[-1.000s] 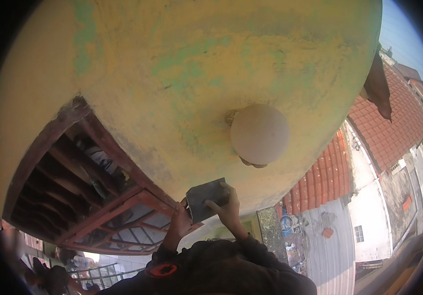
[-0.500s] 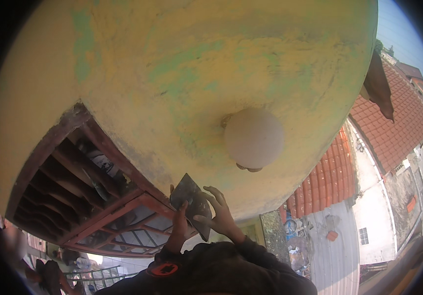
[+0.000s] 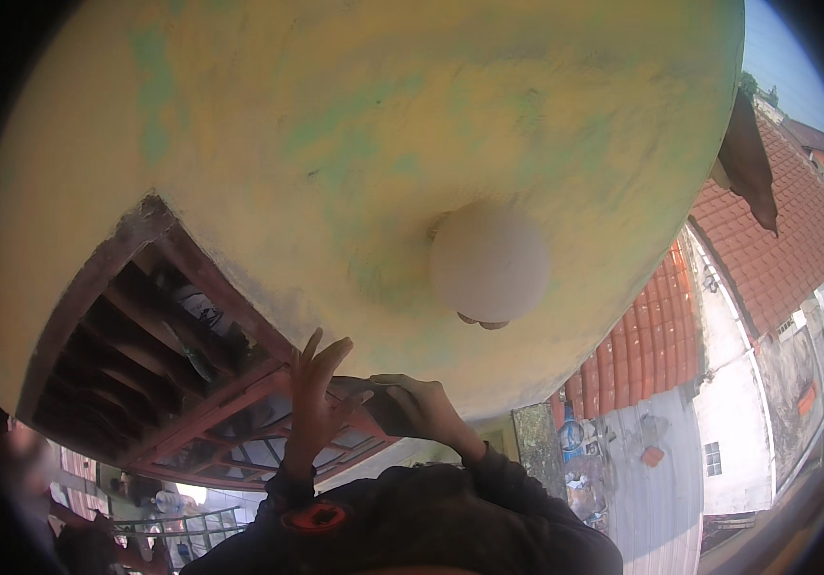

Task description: The person smooths a ceiling surface using a sanding block and a scraper. They repeatedly rub the sanding block against the ceiling and use the scraper to remove material, working around a light fixture.

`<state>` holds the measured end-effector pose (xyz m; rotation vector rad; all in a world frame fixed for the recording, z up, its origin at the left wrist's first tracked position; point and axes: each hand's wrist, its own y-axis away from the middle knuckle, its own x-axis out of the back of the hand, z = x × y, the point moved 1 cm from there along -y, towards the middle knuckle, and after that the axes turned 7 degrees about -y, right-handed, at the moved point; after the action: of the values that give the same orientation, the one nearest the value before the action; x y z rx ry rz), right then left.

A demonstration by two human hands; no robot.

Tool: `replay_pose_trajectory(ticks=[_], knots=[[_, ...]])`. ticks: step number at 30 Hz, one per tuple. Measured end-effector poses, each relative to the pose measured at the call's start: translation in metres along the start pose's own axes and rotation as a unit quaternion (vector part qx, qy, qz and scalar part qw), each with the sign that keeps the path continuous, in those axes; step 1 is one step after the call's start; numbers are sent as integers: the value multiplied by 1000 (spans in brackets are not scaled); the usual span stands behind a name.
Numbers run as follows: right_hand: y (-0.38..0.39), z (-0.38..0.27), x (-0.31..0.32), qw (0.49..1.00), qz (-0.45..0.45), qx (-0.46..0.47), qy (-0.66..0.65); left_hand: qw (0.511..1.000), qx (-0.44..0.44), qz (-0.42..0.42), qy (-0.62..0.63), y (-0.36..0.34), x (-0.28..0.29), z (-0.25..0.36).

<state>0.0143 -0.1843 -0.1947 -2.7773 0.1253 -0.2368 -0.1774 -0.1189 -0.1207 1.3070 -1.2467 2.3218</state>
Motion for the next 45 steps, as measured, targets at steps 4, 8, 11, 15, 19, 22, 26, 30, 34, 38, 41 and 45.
replay_pose_trajectory(ticks=[4,8,11,15,19,22,26,30,34,38,41,45], knots=[[-11,0,-18,986,162,-8,-27,980,51,189,44,10,-20,-4],[-28,-16,-36,966,217,134,-31,961,102,183,182,8,-34,27],[-28,-17,-48,996,5,90,18,936,144,142,289,3,-59,21],[-44,-25,-26,981,-115,148,-45,934,105,226,256,-3,-55,21],[-31,-36,14,959,-61,275,24,880,221,400,133,23,-49,-18],[-6,-42,64,944,100,309,51,795,122,592,50,17,6,-27],[1,-19,130,876,373,285,111,800,-124,581,-91,-62,8,-7],[-27,-15,189,793,499,313,156,901,-197,334,-192,-163,-22,3],[-57,-5,234,752,544,303,216,912,-193,271,-239,-188,-49,-8],[-87,8,247,724,547,299,296,916,-162,264,-256,-196,-56,-5],[-108,17,245,703,564,309,303,914,-161,252,-275,-208,-44,3],[-121,30,244,672,583,324,321,902,-179,254,-299,-190,-58,-6]])
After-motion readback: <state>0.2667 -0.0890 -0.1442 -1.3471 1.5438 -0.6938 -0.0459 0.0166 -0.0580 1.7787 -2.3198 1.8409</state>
